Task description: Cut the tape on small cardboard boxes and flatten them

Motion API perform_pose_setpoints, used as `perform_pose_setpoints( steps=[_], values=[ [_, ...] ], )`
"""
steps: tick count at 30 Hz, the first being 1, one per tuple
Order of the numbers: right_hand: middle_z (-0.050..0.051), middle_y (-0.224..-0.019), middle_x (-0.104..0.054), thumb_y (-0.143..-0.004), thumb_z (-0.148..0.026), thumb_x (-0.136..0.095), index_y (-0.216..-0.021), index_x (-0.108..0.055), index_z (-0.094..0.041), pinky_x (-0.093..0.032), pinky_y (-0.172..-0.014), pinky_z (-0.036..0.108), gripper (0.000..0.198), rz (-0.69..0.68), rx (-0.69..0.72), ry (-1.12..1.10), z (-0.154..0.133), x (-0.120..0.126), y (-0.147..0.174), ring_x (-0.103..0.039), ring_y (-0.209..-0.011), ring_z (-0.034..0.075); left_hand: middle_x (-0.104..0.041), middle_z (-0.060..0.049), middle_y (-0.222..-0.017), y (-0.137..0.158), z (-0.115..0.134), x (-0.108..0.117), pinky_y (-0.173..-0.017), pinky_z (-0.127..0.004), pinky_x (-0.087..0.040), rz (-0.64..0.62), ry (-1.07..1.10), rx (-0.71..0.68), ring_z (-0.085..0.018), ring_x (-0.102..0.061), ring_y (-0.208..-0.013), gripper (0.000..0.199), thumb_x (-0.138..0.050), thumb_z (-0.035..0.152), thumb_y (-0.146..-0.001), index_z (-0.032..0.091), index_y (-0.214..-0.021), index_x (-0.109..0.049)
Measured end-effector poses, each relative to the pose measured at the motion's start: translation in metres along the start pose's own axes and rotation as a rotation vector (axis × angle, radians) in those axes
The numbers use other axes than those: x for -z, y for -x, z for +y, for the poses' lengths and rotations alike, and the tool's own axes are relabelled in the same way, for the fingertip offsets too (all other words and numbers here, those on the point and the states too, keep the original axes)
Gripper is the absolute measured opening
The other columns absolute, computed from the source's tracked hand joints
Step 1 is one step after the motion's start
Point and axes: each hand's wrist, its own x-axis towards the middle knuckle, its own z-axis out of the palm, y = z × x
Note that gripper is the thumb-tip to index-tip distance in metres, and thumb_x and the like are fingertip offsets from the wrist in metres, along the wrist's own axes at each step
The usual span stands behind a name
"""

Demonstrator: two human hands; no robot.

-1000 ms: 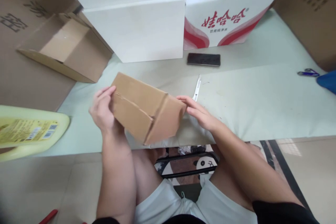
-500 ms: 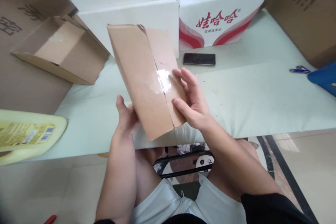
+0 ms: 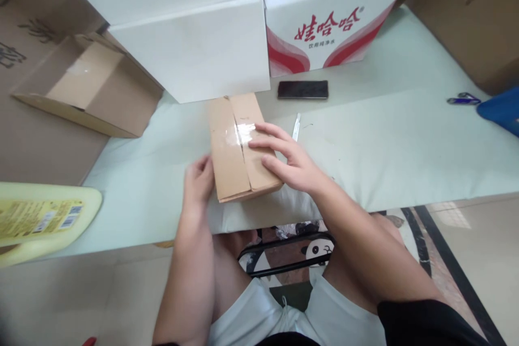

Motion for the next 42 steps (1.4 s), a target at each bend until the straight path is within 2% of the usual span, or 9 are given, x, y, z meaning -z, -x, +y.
perform_pose_setpoints(
  steps=[3, 6, 11, 14, 17, 23, 28, 31, 42],
  values=[
    [0.008, -0.162, -0.045, -0.1, -0.053, -0.053, -0.13, -0.068, -0.03, -0.031, -0.126, 0.057, 0.04, -0.023, 0.023, -0.007, 0.0, -0.006, 0.0, -0.041, -0.152, 0.029, -0.074, -0.009, -0.127, 0.003, 0.013, 0.003, -0.104, -0.045, -0.055, 0.165, 0.093, -0.422, -0.027, -0.067, -0.123, 0.033, -0.059, 0.048, -0.097, 0.026, -0.117, -0.073],
    [0.007, -0.166, -0.039, -0.103, -0.055, -0.045, -0.135, -0.064, -0.031, -0.033, -0.125, 0.054, 0.045, -0.053, 0.057, 0.013, 0.003, -0.009, 0.0, -0.037, -0.154, 0.028, -0.067, -0.007, -0.14, 0.008, 0.022, 0.002, -0.122, -0.051, -0.041, -0.052, 0.018, -0.69, -0.026, -0.055, -0.141, 0.034, -0.053, 0.045, -0.101, 0.029, -0.124, -0.072],
    [0.016, -0.143, -0.057, -0.102, -0.044, -0.04, -0.145, -0.055, -0.024, -0.054, -0.1, 0.053, 0.05, 0.365, -0.238, 0.371, 0.022, -0.006, -0.002, -0.065, -0.115, 0.03, -0.068, -0.007, -0.137, 0.009, 0.025, 0.004, -0.13, -0.057, -0.029, -0.146, -0.142, -0.684, -0.026, -0.056, -0.14, 0.035, -0.051, 0.046, -0.102, 0.027, -0.12, -0.073],
    [0.018, -0.125, -0.063, -0.095, -0.041, -0.052, -0.142, -0.061, -0.021, -0.055, -0.092, 0.052, 0.051, 0.196, -0.541, 0.747, 0.032, -0.003, -0.003, -0.067, -0.106, 0.034, -0.068, -0.008, -0.137, 0.009, 0.024, 0.007, -0.128, -0.057, -0.033, -0.145, -0.129, -0.672, -0.026, -0.055, -0.14, 0.031, -0.055, 0.043, -0.101, 0.027, -0.12, -0.073],
    [0.02, -0.122, -0.065, -0.095, -0.044, -0.052, -0.145, -0.059, -0.021, -0.055, -0.087, 0.049, 0.055, -0.005, -0.62, 0.855, 0.035, -0.002, -0.005, -0.066, -0.109, 0.038, -0.068, -0.007, -0.137, 0.01, 0.025, 0.007, -0.128, -0.057, -0.033, -0.15, -0.129, -0.67, -0.026, -0.055, -0.141, 0.031, -0.054, 0.043, -0.102, 0.027, -0.121, -0.073],
    [0.01, -0.092, -0.073, -0.087, -0.026, -0.046, -0.145, -0.053, -0.021, -0.051, -0.08, 0.043, 0.059, 0.134, -0.691, 0.603, 0.033, 0.004, -0.011, -0.067, -0.091, 0.032, -0.067, -0.007, -0.136, 0.011, 0.026, 0.005, -0.129, -0.057, -0.031, -0.156, -0.11, -0.696, -0.025, -0.057, -0.138, 0.029, -0.053, 0.04, -0.103, 0.026, -0.121, -0.072],
    [-0.002, -0.067, -0.053, -0.067, -0.021, -0.044, -0.106, -0.061, -0.025, -0.042, -0.055, 0.03, 0.043, 0.553, -0.487, -0.265, 0.033, 0.009, -0.017, -0.049, -0.056, 0.016, -0.067, -0.007, -0.138, 0.011, 0.024, 0.005, -0.129, -0.057, -0.031, -0.154, -0.127, -0.688, -0.026, -0.055, -0.141, 0.031, -0.053, 0.043, -0.103, 0.026, -0.122, -0.071],
    [-0.006, -0.063, -0.043, -0.064, -0.022, -0.05, -0.091, -0.056, -0.026, -0.038, -0.05, 0.026, 0.028, 0.616, -0.351, -0.548, 0.03, 0.01, -0.019, -0.044, -0.051, 0.012, -0.067, -0.007, -0.138, 0.01, 0.024, 0.004, -0.129, -0.057, -0.03, -0.155, -0.141, -0.697, -0.025, -0.055, -0.14, 0.032, -0.05, 0.044, -0.104, 0.027, -0.122, -0.07],
    [-0.009, -0.053, -0.05, -0.099, -0.034, -0.062, -0.088, -0.06, -0.024, -0.032, -0.037, 0.023, 0.015, 0.8, 0.246, 0.084, -0.029, 0.006, -0.003, -0.047, -0.039, 0.008, -0.063, -0.006, -0.139, 0.014, 0.026, -0.002, -0.13, -0.055, -0.028, -0.165, -0.179, -0.731, -0.025, -0.052, -0.142, 0.034, -0.043, 0.041, -0.107, 0.027, -0.127, -0.067]
  ],
)
